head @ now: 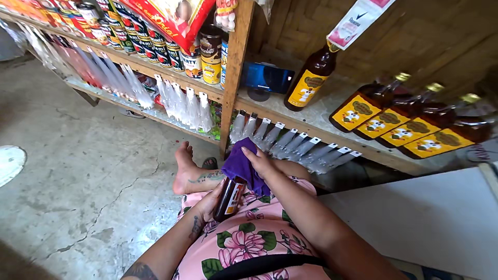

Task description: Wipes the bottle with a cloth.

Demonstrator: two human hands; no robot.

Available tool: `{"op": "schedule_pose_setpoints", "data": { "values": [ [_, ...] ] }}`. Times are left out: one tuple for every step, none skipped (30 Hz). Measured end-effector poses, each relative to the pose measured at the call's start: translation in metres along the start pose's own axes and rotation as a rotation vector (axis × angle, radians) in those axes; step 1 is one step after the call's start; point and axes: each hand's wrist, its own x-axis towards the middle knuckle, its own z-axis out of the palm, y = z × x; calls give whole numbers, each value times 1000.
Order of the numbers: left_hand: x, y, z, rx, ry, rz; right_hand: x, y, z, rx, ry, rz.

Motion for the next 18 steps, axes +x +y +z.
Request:
{"op": "schedule_pose_setpoints", "data": {
  "values": [
    [0, 0, 0, -1, 0, -2, 0, 1, 0, 14, -2, -11],
    [0, 1, 1, -5, -3, -4, 0, 2, 0, 29, -13, -31],
    [-1, 1, 1, -4, -4, -5, 0, 4, 0, 45, -33, -54],
    [-1, 1, 0, -3, -2, -8, -1, 5, -1, 47, -65, -73],
    [-1, 0, 0, -5, 14, -16, -1, 6, -1, 30, -98, -89],
    [-2, 0, 1, -13, 26, -22, -1, 6, -2, 7, -128, -97],
    [-2, 0, 1, -19, 30, -23, -2, 6, -2, -10, -141, -95],
    [-2, 0, 1, -18, 34, -22, -1, 6, -2, -22, -143, -96],
    [-2, 0, 1, -10, 39, -19, -1, 5, -2, -32, -139, -92],
    [-1, -1, 0, -5, 33, -11, 0, 5, -2, -41, -128, -84],
    [0, -2, -1, -6, 15, 2, 0, 4, -2, -49, -115, -78],
    [1, -2, -3, -7, -5, 12, 0, 3, -1, -51, -99, -72],
    [2, -2, -3, -1, -15, 16, 0, 3, -1, -50, -84, -68],
    [2, -2, -4, 0, -20, 13, 0, 3, 0, -44, -69, -64],
    [2, -3, -5, -7, -28, 10, 0, 3, 0, -37, -53, -56],
    [2, -2, -5, -15, -31, 4, 1, 4, 0, -29, -36, -46],
    [1, -2, -4, -15, -26, -3, 1, 4, 0, -20, -15, -33],
    [1, -1, -3, -14, -20, -6, 1, 3, 0, -8, 1, -24]
  ]
}}
